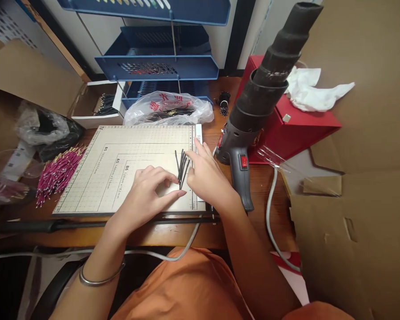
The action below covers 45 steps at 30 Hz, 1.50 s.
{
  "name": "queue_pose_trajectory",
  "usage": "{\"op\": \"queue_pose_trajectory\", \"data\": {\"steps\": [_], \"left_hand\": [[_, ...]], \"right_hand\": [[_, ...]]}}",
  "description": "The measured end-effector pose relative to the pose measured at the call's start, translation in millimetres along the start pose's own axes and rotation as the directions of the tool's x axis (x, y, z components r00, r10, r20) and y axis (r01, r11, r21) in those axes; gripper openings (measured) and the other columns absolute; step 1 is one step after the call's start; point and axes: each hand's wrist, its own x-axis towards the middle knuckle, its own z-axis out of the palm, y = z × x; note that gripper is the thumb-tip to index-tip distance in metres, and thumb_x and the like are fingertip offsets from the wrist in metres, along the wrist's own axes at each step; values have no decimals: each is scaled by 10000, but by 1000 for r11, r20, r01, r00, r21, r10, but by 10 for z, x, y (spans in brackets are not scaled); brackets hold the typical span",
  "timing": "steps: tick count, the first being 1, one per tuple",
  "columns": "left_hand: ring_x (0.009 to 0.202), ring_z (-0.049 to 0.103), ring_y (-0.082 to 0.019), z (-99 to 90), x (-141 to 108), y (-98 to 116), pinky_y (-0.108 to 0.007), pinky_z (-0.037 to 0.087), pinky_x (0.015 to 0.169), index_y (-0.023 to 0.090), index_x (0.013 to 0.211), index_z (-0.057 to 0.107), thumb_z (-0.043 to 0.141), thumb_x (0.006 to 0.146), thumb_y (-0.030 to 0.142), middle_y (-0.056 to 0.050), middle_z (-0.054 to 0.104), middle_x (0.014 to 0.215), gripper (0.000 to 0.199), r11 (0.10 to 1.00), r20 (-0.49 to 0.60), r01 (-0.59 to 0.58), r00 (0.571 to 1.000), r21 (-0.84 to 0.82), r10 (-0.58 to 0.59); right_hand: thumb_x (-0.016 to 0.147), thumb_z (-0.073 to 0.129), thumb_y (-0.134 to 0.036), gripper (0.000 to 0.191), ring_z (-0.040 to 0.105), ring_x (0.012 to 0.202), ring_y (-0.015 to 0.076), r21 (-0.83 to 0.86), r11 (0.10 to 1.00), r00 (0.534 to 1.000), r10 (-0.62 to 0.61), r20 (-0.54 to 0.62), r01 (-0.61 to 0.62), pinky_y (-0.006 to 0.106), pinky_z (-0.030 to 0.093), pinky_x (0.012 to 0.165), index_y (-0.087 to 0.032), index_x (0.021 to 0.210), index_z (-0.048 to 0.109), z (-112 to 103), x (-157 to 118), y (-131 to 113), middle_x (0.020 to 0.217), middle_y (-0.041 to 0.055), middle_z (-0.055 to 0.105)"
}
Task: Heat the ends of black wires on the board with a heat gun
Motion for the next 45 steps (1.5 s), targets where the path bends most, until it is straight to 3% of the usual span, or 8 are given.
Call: {"op": "queue_pose_trajectory", "data": {"steps": [8, 13, 18, 23, 28, 35, 41, 45], "left_hand": [[982, 609, -252, -1, -7, -2, -426, 363, 934, 234, 937, 700, 915, 892, 513, -3, 736, 952, 355, 1000, 8, -22, 1000, 17, 22], [1042, 613, -272, -40, -27, -2, -443, 368, 965, 235, 935, 679, 932, 857, 540, -15, 753, 1030, 404, 999, 47, -45, 998, 15, 44], [1063, 622, -267, -53, -47, -26, -442, 369, 991, 234, 943, 684, 935, 875, 444, -4, 748, 1046, 335, 998, 51, -54, 997, -12, 55], [1062, 635, -257, -51, -51, -28, -431, 379, 987, 235, 948, 698, 891, 925, 385, -2, 758, 1054, 246, 998, 37, -60, 997, -24, 61], [1051, 631, -258, -50, -54, -21, -428, 389, 963, 235, 930, 690, 835, 965, 394, -15, 761, 1047, 218, 998, 37, -58, 998, -28, 59], [974, 616, -238, -24, -61, -36, -416, 380, 926, 224, 817, 656, 838, 961, 334, 4, 724, 935, 257, 996, 5, -66, 998, -61, 67], [1013, 633, -247, -32, -59, -32, -418, 400, 965, 228, 899, 615, 869, 926, 350, 4, 728, 975, 283, 995, -50, -58, 997, -85, 54], [1029, 637, -246, -28, -62, -34, -416, 411, 967, 231, 903, 574, 852, 934, 355, -6, 765, 1045, 305, 994, -83, -36, 996, -106, 28]], "right_hand": [[826, 454, 39, 716, 338, 1715, 351, -47, 991, 992, -128, 19, 129, 645, 244, 1431, -110, 1505, 628, 9, 98, -39, 1713, 173, 532], [830, 478, 23, 607, 433, 1668, 339, -96, 979, 983, -177, 57, 182, 698, 137, 1433, -144, 1380, 673, -7, 109, -72, 1458, 135, 739], [834, 496, 7, 623, 442, 1661, 331, -92, 978, 982, -188, -4, 186, 718, 93, 1428, -190, 1408, 638, 13, 58, -25, 1495, 127, 711], [851, 504, -21, 580, 470, 1638, 335, -93, 975, 980, -199, 25, 201, 712, 85, 1430, -167, 1393, 651, 2, 91, -45, 1455, 130, 737], [837, 483, -16, 708, 370, 1700, 327, -110, 970, 974, -206, 92, 215, 674, 71, 1439, -149, 1526, 580, 15, 157, -80, 1595, 160, 641], [834, 520, -15, 624, 454, 1650, 335, -51, 978, 980, -201, 11, 201, 706, 54, 1429, -191, 1417, 656, 24, 132, -45, 1501, 122, 717], [825, 559, -16, 548, 508, 1610, 338, 9, 978, 978, -208, 12, 208, 734, -6, 1421, -220, 1313, 703, 20, 90, -37, 1317, 70, 808], [858, 583, -61, 458, 655, 1447, 320, 90, 977, 978, -183, -104, 193, 708, 42, 1430, -246, 1254, 721, -1, -23, -44, 1271, 62, 815]]}}
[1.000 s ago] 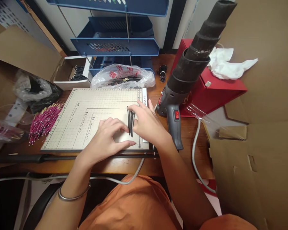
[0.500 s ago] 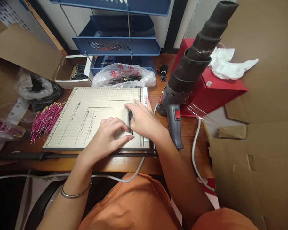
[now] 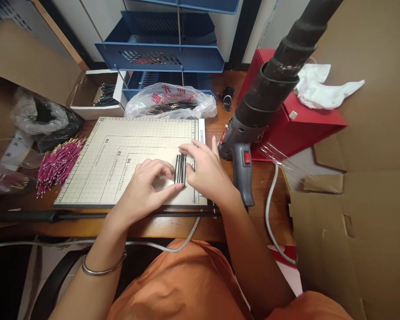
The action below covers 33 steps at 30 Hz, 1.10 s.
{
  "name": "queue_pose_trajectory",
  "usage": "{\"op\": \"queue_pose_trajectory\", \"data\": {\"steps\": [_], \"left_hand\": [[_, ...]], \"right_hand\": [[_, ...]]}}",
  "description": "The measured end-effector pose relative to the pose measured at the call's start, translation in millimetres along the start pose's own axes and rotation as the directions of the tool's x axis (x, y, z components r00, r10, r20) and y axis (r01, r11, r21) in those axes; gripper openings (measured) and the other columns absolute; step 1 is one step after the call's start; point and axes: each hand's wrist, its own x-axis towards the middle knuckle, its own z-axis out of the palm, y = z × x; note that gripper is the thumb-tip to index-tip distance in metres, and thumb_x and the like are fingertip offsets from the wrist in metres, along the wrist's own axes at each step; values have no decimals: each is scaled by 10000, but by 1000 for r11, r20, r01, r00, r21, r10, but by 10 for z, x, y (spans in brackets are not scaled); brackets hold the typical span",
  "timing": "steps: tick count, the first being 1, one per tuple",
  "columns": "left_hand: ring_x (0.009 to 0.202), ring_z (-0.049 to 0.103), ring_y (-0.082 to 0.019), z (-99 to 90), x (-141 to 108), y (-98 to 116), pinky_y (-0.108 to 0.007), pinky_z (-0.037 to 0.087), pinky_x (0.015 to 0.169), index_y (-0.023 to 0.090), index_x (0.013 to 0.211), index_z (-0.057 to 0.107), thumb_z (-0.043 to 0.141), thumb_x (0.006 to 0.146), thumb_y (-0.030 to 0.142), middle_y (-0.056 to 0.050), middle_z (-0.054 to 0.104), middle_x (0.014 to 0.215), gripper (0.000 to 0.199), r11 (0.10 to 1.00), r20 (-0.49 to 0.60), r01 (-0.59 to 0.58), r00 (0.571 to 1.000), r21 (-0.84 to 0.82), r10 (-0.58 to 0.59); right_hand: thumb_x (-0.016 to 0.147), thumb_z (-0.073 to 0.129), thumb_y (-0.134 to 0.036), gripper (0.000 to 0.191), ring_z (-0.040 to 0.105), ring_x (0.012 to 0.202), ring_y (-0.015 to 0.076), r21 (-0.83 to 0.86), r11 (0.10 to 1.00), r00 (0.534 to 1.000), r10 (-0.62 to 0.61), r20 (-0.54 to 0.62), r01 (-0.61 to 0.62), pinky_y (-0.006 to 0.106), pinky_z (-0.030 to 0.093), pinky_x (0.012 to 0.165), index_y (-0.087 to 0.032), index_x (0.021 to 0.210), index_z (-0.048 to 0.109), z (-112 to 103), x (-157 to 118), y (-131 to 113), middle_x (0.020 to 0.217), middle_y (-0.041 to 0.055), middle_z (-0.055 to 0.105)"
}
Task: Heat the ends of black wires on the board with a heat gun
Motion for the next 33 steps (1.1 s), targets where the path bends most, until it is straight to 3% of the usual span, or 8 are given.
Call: {"op": "queue_pose_trajectory", "data": {"steps": [3, 7, 9, 11, 15, 22, 27, 33], "left_hand": [[1029, 658, -232, 5, 6, -6, -409, 406, 975, 225, 878, 553, 827, 955, 320, 0, 792, 1101, 300, 998, -12, 4, 1000, -67, -5], [985, 677, -217, 2, 36, -4, -404, 390, 973, 217, 879, 554, 823, 949, 282, 11, 801, 1104, 286, 992, 17, 30, 999, -121, -28], [963, 671, -209, -2, 51, 1, -402, 377, 967, 214, 881, 558, 826, 946, 276, 12, 793, 1092, 283, 991, 32, 38, 999, -127, -34], [943, 658, -201, -3, 57, 5, -398, 362, 956, 210, 886, 564, 821, 952, 268, 14, 782, 1080, 272, 992, 42, 42, 998, -123, -37], [960, 647, -202, 3, 50, 9, -391, 345, 938, 205, 885, 566, 816, 956, 253, 12, 761, 1057, 264, 994, 38, 34, 999, -107, -31], [970, 643, -208, 15, 102, 35, -386, 335, 921, 201, 881, 582, 810, 964, 244, 18, 721, 983, 247, 995, 32, 59, 998, -77, -57], [922, 630, -209, 43, 168, 44, -377, 332, 880, 197, 841, 582, 831, 950, 231, 28, 685, 893, 274, 995, 5, 88, 996, -39, -88], [940, 622, -220, 59, 157, 37, -387, 336, 898, 199, 850, 604, 847, 949, 230, 14, 714, 929, 264, 994, -23, 106, 994, 6, -105]], "right_hand": [[909, 613, -123, 382, 725, 1272, 297, 10, 1000, 994, 17, -109, -16, 690, 131, 1424, -247, 1249, 733, -31, -102, -13, 1257, 80, 805], [950, 621, -195, 328, 708, 1187, 314, -124, 992, 995, -5, -96, -7, 730, 199, 1390, -220, 1247, 758, -13, -156, 17, 1128, 100, 782], [965, 565, -175, 394, 686, 1245, 328, -200, 980, 998, -20, -63, 8, 732, 228, 1383, -193, 1316, 744, 26, -129, 45, 1210, 134, 751], [943, 520, -122, 480, 612, 1422, 361, -257, 966, 999, -39, -29, 30, 728, 238, 1389, -162, 1378, 720, 69, -82, 71, 1411, 179, 686], [907, 499, -77, 483, 392, 1661, 404, -295, 955, 999, -33, 38, 43, 727, 216, 1409, -153, 1317, 745, 120, -13, 99, 1701, 172, 505], [914, 551, -108, 429, 411, 1663, 404, -225, 974, 1000, -22, -9, 19, 729, 256, 1396, -174, 1304, 718, 95, -105, 84, 1724, 169, 496], [956, 624, -228, 143, 521, 1586, 397, -196, 981, 993, -27, -116, 4, 754, 282, 1369, -212, 1073, 705, 94, -235, 59, 1568, 165, 637], [987, 624, -279, 82, 460, 1632, 442, -226, 974, 998, 7, -61, -21, 803, 257, 1351, -207, 982, 661, 88, -431, 12, 1608, 184, 606]]}}
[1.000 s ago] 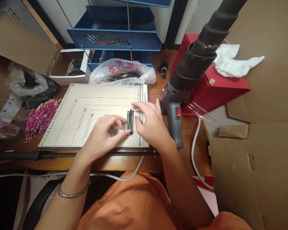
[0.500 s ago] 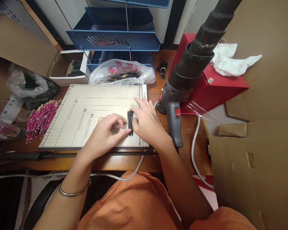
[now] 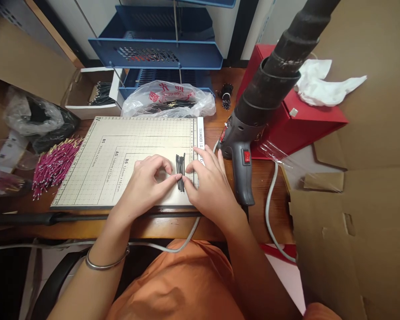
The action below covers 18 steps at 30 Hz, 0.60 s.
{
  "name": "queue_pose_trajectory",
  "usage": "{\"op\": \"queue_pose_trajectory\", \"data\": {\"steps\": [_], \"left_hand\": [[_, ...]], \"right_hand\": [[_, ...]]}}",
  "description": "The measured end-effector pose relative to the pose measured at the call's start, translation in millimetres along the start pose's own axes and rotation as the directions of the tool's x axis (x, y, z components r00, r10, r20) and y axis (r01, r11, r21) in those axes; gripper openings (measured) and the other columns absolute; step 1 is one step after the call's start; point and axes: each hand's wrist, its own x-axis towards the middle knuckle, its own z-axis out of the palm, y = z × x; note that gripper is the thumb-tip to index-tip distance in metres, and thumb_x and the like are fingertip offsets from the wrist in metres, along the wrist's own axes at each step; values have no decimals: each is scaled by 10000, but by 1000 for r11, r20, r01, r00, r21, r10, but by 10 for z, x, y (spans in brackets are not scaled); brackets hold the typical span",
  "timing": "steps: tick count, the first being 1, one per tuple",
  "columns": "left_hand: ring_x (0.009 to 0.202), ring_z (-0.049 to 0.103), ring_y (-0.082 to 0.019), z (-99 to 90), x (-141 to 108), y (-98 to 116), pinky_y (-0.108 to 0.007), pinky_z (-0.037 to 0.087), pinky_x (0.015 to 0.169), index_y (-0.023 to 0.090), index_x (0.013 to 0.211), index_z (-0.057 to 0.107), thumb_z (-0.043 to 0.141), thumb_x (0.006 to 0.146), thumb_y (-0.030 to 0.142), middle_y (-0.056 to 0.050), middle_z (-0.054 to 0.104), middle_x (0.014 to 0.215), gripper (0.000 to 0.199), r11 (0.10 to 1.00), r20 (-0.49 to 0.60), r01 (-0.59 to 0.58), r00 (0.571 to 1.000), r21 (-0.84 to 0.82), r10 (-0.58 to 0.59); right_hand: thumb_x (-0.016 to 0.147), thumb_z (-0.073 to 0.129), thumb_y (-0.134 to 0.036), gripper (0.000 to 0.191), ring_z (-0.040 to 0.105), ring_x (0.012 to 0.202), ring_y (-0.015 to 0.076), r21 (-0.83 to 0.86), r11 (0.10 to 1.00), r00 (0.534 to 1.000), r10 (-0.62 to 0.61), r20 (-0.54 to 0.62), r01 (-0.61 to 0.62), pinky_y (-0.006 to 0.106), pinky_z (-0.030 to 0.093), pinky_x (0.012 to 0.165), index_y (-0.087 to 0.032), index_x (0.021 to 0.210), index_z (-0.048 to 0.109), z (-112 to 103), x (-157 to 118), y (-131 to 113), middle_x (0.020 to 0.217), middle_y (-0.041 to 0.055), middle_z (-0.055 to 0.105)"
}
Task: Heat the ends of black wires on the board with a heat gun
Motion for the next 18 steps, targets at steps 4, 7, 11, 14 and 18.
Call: {"op": "queue_pose_trajectory", "data": {"steps": [4, 7, 11, 14, 18], "left_hand": [[932, 618, -211, -22, -25, -7, -396, 348, 927, 209, 870, 611, 842, 949, 221, 26, 736, 945, 245, 999, 15, 25, 1000, -22, -24], [936, 621, -209, -28, -29, -14, -401, 350, 941, 215, 877, 613, 836, 953, 223, 36, 758, 959, 235, 999, 26, 25, 999, -43, -24], [922, 627, -210, -23, -24, -15, -400, 353, 936, 218, 875, 618, 841, 949, 228, 43, 775, 956, 235, 998, 17, 17, 1000, -56, -17], [909, 627, -207, -23, -40, -12, -400, 353, 932, 217, 872, 614, 844, 944, 221, 45, 777, 950, 241, 998, 11, 13, 1000, -65, -12], [916, 625, -209, -31, -67, -22, -406, 353, 936, 218, 871, 611, 843, 944, 241, 42, 770, 940, 244, 998, 13, 20, 1000, -57, -19]], "right_hand": [[918, 805, -394, 244, 398, 1668, 459, -23, 1000, 998, -18, 58, 20, 830, 227, 1347, -225, 1014, 657, -68, -124, 23, 1670, 178, 557], [851, 895, -421, 342, 383, 1673, 473, -49, 998, 999, -23, 47, 26, 848, 214, 1341, -233, 1012, 660, -80, -159, 77, 1690, 171, 541], [861, 896, -436, 334, 391, 1670, 470, -36, 998, 998, -40, 50, 42, 871, 192, 1331, -237, 1000, 667, -38, -123, 113, 1698, 164, 534], [865, 897, -403, 312, 407, 1663, 462, -24, 1000, 999, -16, 46, 17, 861, 185, 1338, -227, 969, 661, -17, -82, 88, 1686, 170, 547], [865, 897, -381, 294, 451, 1637, 451, 63, 998, 1000, -17, 3, 17, 825, 225, 1344, -220, 984, 682, -98, -84, -51, 1648, 177, 583]]}}
